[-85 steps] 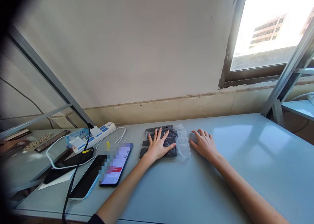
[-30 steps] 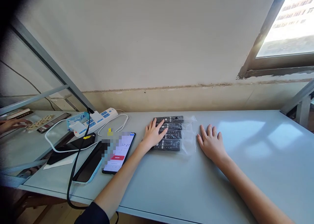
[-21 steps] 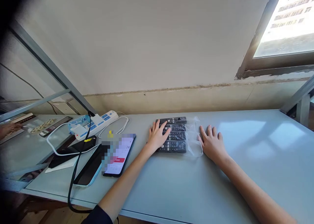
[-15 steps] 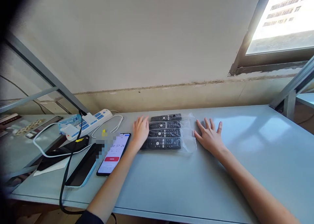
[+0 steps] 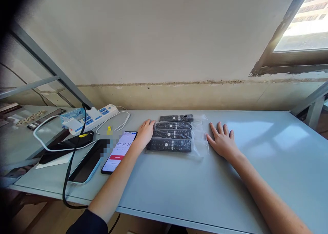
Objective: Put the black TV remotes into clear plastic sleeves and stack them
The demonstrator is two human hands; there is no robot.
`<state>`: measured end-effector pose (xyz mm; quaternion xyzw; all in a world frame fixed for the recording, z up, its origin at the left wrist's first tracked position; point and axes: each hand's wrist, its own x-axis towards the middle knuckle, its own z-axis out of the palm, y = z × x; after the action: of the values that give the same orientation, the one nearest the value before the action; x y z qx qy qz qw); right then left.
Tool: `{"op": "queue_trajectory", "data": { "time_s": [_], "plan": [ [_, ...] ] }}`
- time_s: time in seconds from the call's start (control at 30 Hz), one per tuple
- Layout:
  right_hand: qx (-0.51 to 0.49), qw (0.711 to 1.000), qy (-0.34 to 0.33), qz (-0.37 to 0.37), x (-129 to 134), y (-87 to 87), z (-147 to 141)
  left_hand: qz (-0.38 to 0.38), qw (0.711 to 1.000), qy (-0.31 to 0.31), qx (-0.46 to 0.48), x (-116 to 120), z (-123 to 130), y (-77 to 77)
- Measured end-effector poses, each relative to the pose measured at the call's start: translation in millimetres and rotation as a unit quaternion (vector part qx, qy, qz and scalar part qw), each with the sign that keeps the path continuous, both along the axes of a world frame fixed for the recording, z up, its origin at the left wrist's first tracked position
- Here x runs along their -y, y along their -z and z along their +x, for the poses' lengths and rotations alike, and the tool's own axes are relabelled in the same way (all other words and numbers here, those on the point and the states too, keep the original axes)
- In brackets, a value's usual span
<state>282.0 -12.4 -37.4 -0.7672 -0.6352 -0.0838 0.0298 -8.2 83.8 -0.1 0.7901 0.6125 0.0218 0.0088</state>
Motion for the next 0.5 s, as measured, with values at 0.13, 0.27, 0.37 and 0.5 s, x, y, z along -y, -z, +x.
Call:
{"op": "queue_trajectory", "data": {
  "time_s": [0.13, 0.27, 0.37, 0.5],
  "plan": [
    [0.002, 1.000, 0.002, -0.009, 1, -3.2, -3, 0.004, 1.000, -0.004, -0.002, -1, 0, 3.3],
    [0.007, 1.000, 0.006, -0.015, 1, -5.5, -4, 0.003, 1.000, -0.005, -0.006, 0, 1, 1.7],
    [0.016, 1.000, 0.005, -0.015, 1, -7.2, -4, -0.002, 1.000, -0.004, -0.008, 2, 2, -2.1],
    [0.021, 0.999, 0.004, -0.031, 2, -11.5, -6, -0.010, 1.000, 0.001, -0.007, 3, 1, -6.7]
  ]
}}
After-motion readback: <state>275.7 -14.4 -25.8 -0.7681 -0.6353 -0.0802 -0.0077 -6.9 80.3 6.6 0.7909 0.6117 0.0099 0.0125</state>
